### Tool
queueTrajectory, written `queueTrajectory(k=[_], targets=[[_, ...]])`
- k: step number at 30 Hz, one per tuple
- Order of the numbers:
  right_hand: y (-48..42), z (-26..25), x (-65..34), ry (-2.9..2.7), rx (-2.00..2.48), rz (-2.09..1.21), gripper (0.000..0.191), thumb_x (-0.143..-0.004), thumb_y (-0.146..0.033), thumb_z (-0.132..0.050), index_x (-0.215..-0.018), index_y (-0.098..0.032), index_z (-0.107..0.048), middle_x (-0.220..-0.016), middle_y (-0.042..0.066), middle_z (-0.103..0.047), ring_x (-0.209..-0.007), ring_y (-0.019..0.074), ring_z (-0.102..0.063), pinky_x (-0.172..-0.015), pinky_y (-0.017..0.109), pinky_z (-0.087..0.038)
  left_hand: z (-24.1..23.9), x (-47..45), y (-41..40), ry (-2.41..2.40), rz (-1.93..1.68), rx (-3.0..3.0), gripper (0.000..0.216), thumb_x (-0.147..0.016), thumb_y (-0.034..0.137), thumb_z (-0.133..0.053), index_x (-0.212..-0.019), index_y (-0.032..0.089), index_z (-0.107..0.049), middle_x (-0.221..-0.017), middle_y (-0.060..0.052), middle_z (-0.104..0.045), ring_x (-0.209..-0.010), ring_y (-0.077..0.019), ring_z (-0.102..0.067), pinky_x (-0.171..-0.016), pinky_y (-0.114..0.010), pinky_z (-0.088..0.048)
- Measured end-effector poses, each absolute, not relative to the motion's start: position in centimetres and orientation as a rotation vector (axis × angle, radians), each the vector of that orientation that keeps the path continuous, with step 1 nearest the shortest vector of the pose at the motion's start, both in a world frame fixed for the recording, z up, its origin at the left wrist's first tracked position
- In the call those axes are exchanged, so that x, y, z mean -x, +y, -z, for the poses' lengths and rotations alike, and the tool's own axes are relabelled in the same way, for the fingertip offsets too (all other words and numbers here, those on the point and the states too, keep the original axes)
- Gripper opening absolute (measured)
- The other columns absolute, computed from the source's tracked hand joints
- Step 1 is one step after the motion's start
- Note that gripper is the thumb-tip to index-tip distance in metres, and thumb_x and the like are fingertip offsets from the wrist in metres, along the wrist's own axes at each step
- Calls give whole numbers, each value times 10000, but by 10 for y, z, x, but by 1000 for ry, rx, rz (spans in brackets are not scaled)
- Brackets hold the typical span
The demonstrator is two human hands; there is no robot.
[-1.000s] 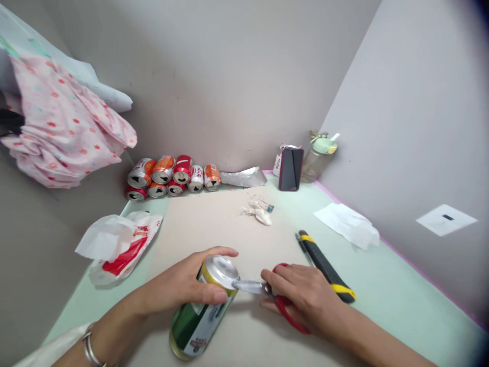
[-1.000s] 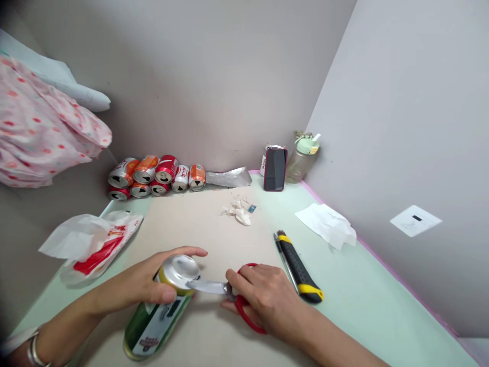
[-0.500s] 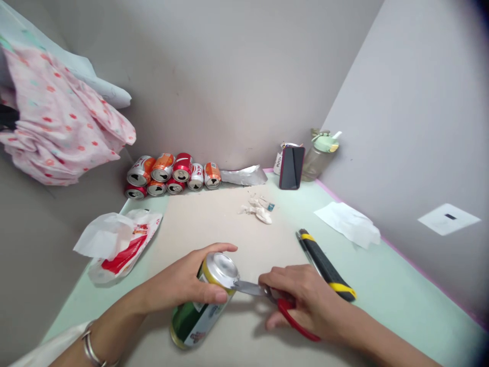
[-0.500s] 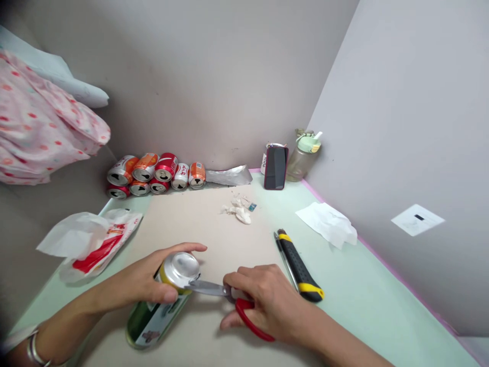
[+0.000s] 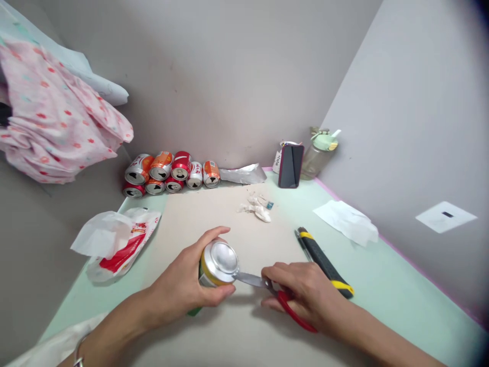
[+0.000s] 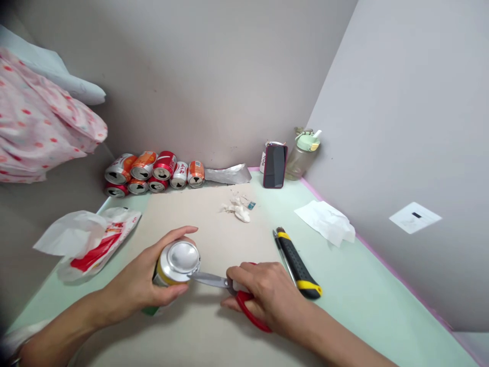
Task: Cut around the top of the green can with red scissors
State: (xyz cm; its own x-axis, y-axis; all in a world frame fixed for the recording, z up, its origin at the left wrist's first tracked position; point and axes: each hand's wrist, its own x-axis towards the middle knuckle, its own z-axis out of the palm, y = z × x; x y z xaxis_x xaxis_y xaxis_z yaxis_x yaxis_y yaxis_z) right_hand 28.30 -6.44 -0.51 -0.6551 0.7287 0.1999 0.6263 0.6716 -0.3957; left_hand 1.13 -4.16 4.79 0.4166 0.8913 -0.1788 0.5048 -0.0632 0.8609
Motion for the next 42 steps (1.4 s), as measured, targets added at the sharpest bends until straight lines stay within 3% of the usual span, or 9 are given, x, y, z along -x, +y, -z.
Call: queueTrajectory(k=[7, 13, 21, 26, 31, 42], targets=[[-62, 5, -280, -2633, 934, -405, 307, -1036, -476, -466, -964, -202, -586, -749, 11, -644, -610, 151, -551, -582, 273, -316, -52, -1, -35, 973, -300, -1628, 737, -702, 366, -765, -1381, 275, -495, -1170, -26, -657, -1052, -259, -619, -932, -348, -480], [-61, 4, -282, -2579, 1092, -354, 320, -1026, -480, -484, -943, -194, -603, -729, 15, -646, -566, 145, -553, -550, 263, -325, -44, -14, -43, 1332, -562, -1868, 714, -735, 291, -722, -1386, 278, -430, -1154, -38, -645, -1023, -245, -629, -922, -338, -477], [-68, 6, -280, -2505, 1221, -384, 351, -1011, -533, -489, -928, -213, -605, -693, 1, -626, -516, 132, -521, -526, 246, -303, -23, -12, -43, 1365, -851, -2290, 659, -820, 258, -677, -1390, 265, -347, -1149, -44, -627, -1063, -229, -618, -924, -315, -457], [-67, 1, -279, -2530, 1184, -265, 369, -1039, -502, -435, -889, -201, -587, -651, -5, -599, -492, 133, -503, -504, 255, -273, -28, -17, -42, 1420, -721, -1979, 646, -787, 321, -700, -1358, 259, -405, -1203, -50, -623, -1061, -243, -620, -933, -337, -457], [-64, -1, -281, -2525, 1078, -54, 320, -1059, -415, -420, -937, -178, -597, -656, 7, -608, -516, 146, -523, -514, 270, -286, -44, -19, -41, 1370, -561, -1728, 604, -770, 375, -684, -1320, 253, -467, -1077, -34, -666, -966, -252, -620, -870, -351, -475], [-59, -2, -281, -2505, 975, 237, 239, -1038, -321, -485, -955, -158, -639, -632, -9, -585, -520, 148, -503, -533, 291, -308, -44, -4, -33, 1159, -401, -1579, 684, -728, 470, -711, -1349, 253, -525, -1179, -51, -653, -1041, -277, -605, -902, -360, -472]])
